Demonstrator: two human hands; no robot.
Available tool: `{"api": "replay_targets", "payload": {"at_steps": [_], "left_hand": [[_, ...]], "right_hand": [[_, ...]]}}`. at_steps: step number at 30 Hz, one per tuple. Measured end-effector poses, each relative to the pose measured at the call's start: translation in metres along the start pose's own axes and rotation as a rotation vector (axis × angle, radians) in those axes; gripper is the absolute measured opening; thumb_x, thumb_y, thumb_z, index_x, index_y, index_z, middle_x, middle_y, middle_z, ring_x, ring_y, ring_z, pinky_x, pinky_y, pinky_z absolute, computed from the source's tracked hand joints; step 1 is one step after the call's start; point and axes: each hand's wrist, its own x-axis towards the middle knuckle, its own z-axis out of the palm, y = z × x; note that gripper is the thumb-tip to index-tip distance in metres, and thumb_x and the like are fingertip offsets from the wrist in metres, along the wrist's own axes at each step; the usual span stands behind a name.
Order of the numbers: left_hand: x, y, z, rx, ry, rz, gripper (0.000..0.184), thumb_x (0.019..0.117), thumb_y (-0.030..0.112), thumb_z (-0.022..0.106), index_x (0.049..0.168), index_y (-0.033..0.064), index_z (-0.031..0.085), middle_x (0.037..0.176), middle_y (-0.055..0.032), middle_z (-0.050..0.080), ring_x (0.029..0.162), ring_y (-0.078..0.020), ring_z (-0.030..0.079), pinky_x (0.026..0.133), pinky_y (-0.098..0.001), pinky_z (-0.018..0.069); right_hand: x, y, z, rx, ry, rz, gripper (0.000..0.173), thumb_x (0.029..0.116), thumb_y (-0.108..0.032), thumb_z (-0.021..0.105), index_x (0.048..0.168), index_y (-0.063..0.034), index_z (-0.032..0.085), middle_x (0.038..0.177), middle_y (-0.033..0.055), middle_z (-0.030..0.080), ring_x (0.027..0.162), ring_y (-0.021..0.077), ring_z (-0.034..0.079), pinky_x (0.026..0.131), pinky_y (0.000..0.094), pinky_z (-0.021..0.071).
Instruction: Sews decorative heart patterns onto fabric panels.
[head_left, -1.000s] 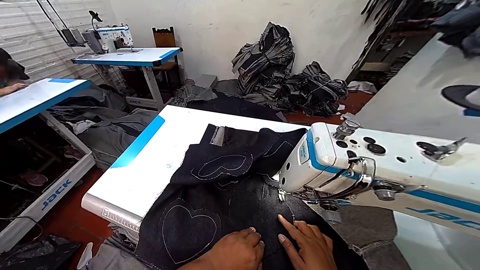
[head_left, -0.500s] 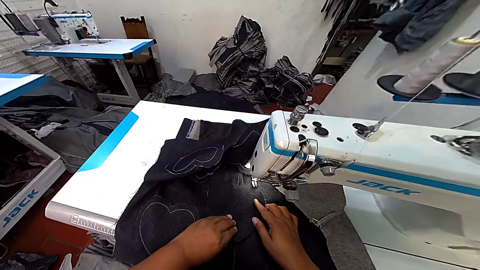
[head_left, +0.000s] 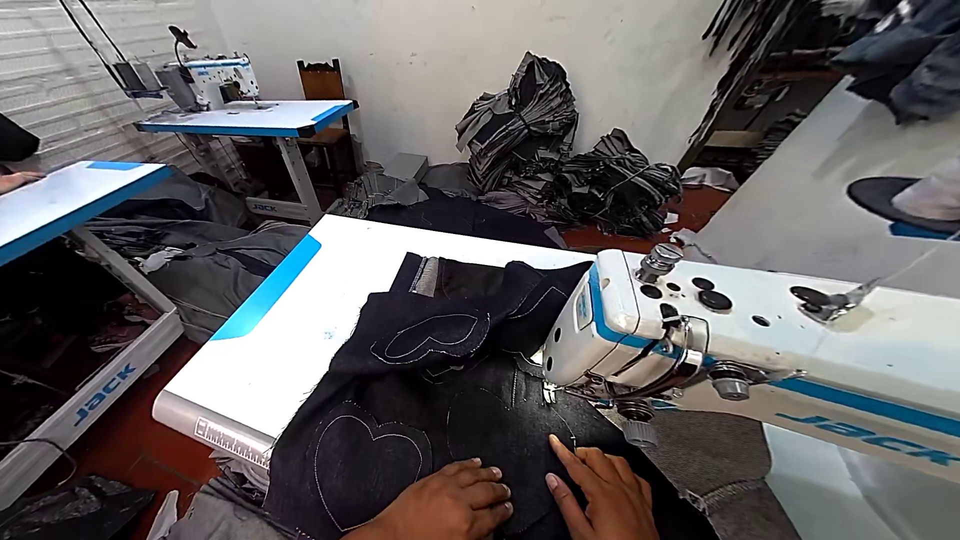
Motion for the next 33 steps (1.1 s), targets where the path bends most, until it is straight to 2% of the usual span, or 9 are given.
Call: {"api": "replay_targets", "payload": {"at_steps": [8,20,22,24,26,28,29,31,33], "left_hand": [[0.002,0.002,-0.003,-0.045,-0.029,-0.027,0.022,0.0963,0.004,0.061,0.111,0.0015,0.076,0.119,-0.015,0.074,0.122,-0.0337,0.067,0.109,-0.0435,0.0494],[0.001,0.001,-0.001,-0.065,-0.016,-0.05,0.021,0.0951,0.006,0.061,0.108,0.0025,0.077,0.119,-0.0141,0.074,0.123,-0.0328,0.067,0.109,-0.043,0.0495],[0.006,0.003,-0.006,-0.106,-0.064,-0.103,0.022,0.0971,0.014,0.06,0.106,0.0028,0.078,0.119,-0.0137,0.074,0.122,-0.0318,0.067,0.107,-0.0439,0.0507],[0.026,0.001,-0.019,-0.133,-0.196,-0.152,0.035,0.1029,0.027,0.054,0.107,0.0012,0.077,0.119,-0.0155,0.073,0.12,-0.0335,0.067,0.103,-0.0482,0.0512],[0.057,-0.01,-0.031,-0.108,-0.406,-0.135,0.04,0.1076,0.031,0.05,0.127,0.002,0.069,0.136,-0.0171,0.066,0.136,-0.0359,0.056,0.114,-0.0523,0.0419],[0.074,-0.032,-0.025,-0.12,-0.568,-0.026,0.048,0.1059,0.034,0.054,0.145,0.0077,0.057,0.155,-0.014,0.051,0.151,-0.0347,0.037,0.125,-0.0549,0.023],[0.075,-0.041,-0.02,-0.142,-0.614,0.001,0.053,0.1048,0.038,0.055,0.151,0.0121,0.052,0.161,-0.0108,0.043,0.155,-0.0328,0.028,0.127,-0.0565,0.0146],[0.078,-0.052,-0.016,-0.165,-0.629,0.003,0.059,0.1024,0.045,0.057,0.154,0.0169,0.049,0.164,-0.0072,0.039,0.157,-0.0299,0.023,0.127,-0.0581,0.0089],[0.08,-0.056,-0.017,-0.181,-0.62,-0.041,0.062,0.1004,0.047,0.059,0.153,0.0167,0.05,0.164,-0.0063,0.04,0.158,-0.0287,0.023,0.127,-0.0577,0.0081]], "right_hand": [[-0.001,0.001,0.001,-0.014,0.003,-0.006,0.043,0.0947,-0.021,0.056,0.13,-0.0011,0.07,0.108,0.0255,0.069,0.106,0.0499,0.062,0.089,0.0686,0.0414],[-0.002,0.002,0.009,-0.057,0.087,-0.009,0.045,0.0929,-0.027,0.051,0.126,-0.0052,0.074,0.104,0.0191,0.07,0.103,0.0437,0.064,0.087,0.0639,0.0435],[-0.002,0.003,0.01,-0.063,0.089,-0.011,0.045,0.0928,-0.027,0.051,0.125,-0.0061,0.074,0.104,0.0183,0.07,0.103,0.0426,0.064,0.087,0.0629,0.0444],[0.0,0.004,0.01,-0.08,0.1,-0.014,0.044,0.0927,-0.029,0.051,0.123,-0.0089,0.076,0.105,0.0173,0.071,0.103,0.0423,0.065,0.087,0.0629,0.0456],[0.001,0.003,0.009,-0.101,0.123,-0.011,0.042,0.0922,-0.031,0.053,0.122,-0.0131,0.077,0.113,0.0173,0.069,0.111,0.0447,0.062,0.088,0.0653,0.0446],[-0.007,-0.003,0.003,-0.167,0.077,0.01,0.042,0.0941,-0.035,0.056,0.126,-0.0152,0.074,0.138,0.0183,0.064,0.133,0.0501,0.052,0.096,0.0744,0.0394],[-0.015,-0.01,-0.004,-0.19,-0.002,0.04,0.047,0.0955,-0.038,0.057,0.134,-0.0132,0.07,0.149,0.0184,0.056,0.141,0.0524,0.043,0.101,0.0802,0.0327],[-0.03,-0.024,-0.02,-0.157,-0.221,0.127,0.06,0.1005,-0.045,0.056,0.15,-0.01,0.054,0.162,0.0153,0.041,0.15,0.0527,0.027,0.107,0.087,0.0136],[-0.039,-0.017,-0.017,-0.15,-0.246,0.109,0.064,0.1018,-0.05,0.05,0.154,-0.0131,0.049,0.164,0.0098,0.039,0.152,0.0505,0.024,0.106,0.0881,0.0072]]}}
